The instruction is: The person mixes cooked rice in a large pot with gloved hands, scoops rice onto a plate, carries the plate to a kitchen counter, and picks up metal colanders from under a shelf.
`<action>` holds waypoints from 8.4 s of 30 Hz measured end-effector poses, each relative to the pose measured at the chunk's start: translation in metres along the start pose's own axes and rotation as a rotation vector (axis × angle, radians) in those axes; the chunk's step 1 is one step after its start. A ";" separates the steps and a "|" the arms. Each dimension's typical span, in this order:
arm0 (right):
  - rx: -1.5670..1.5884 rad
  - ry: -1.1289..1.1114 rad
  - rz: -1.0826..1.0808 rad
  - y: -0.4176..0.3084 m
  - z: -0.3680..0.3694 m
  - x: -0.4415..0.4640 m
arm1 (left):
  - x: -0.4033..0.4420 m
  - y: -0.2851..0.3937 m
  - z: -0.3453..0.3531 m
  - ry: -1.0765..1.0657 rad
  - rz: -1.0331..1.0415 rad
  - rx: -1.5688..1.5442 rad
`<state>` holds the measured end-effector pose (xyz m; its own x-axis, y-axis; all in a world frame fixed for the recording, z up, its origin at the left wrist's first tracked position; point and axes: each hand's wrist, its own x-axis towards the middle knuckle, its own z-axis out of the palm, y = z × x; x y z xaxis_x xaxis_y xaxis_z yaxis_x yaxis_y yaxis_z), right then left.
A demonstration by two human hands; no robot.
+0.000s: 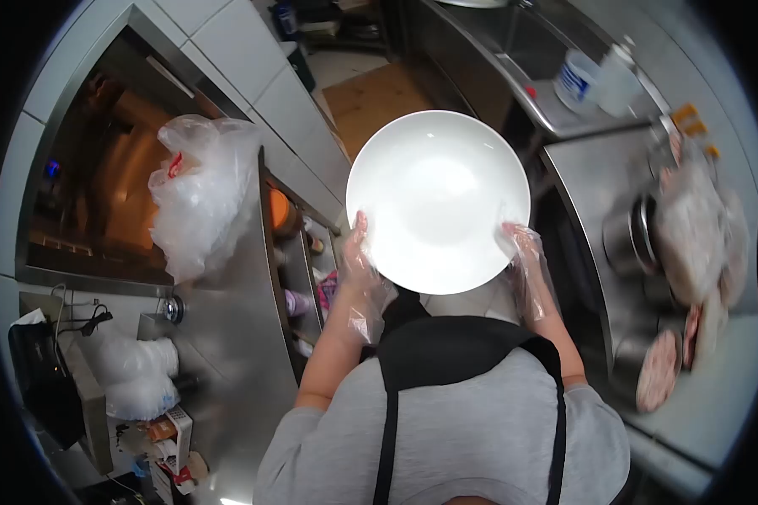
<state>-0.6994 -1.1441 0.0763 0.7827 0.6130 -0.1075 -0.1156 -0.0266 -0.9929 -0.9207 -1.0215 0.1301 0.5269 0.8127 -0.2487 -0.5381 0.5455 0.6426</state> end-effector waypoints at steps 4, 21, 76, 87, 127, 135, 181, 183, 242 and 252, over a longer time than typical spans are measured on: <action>-0.524 -0.129 -0.723 -0.058 0.097 0.103 | 0.085 0.037 -0.015 0.058 0.178 0.006; -0.839 -1.124 -1.006 -0.062 0.349 0.372 | 0.483 0.156 0.006 -0.170 0.084 0.026; -0.204 0.494 0.057 -0.024 0.355 1.130 | 1.397 0.305 0.231 -0.408 -0.357 0.362; 0.196 0.369 0.262 -0.015 0.382 1.135 | 1.436 0.275 0.267 -0.524 -0.297 0.490; 0.904 0.316 0.020 -0.105 0.395 1.165 | 1.432 0.215 0.273 -0.566 -0.559 0.390; -0.723 0.106 -0.042 -0.168 0.499 1.239 | 1.418 0.229 0.269 -0.635 -0.639 0.342; -1.168 0.306 0.780 -0.069 0.472 1.227 | 1.445 0.268 0.239 -0.832 -0.514 0.293; -1.185 0.423 0.818 -0.043 0.480 1.236 | 1.456 0.263 0.231 -0.857 -0.545 0.228; -0.413 0.620 0.488 0.003 0.301 1.176 | 1.443 0.251 0.227 -0.531 -0.836 0.046; -0.559 -0.085 0.298 0.030 0.330 1.180 | 1.449 0.247 0.216 -0.532 -0.859 -0.078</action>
<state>0.0186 -0.1608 -0.0643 0.7124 0.5756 -0.4015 0.0337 -0.5995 -0.7996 -0.1482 0.2467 0.0851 0.9704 -0.0479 -0.2369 0.1299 0.9300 0.3439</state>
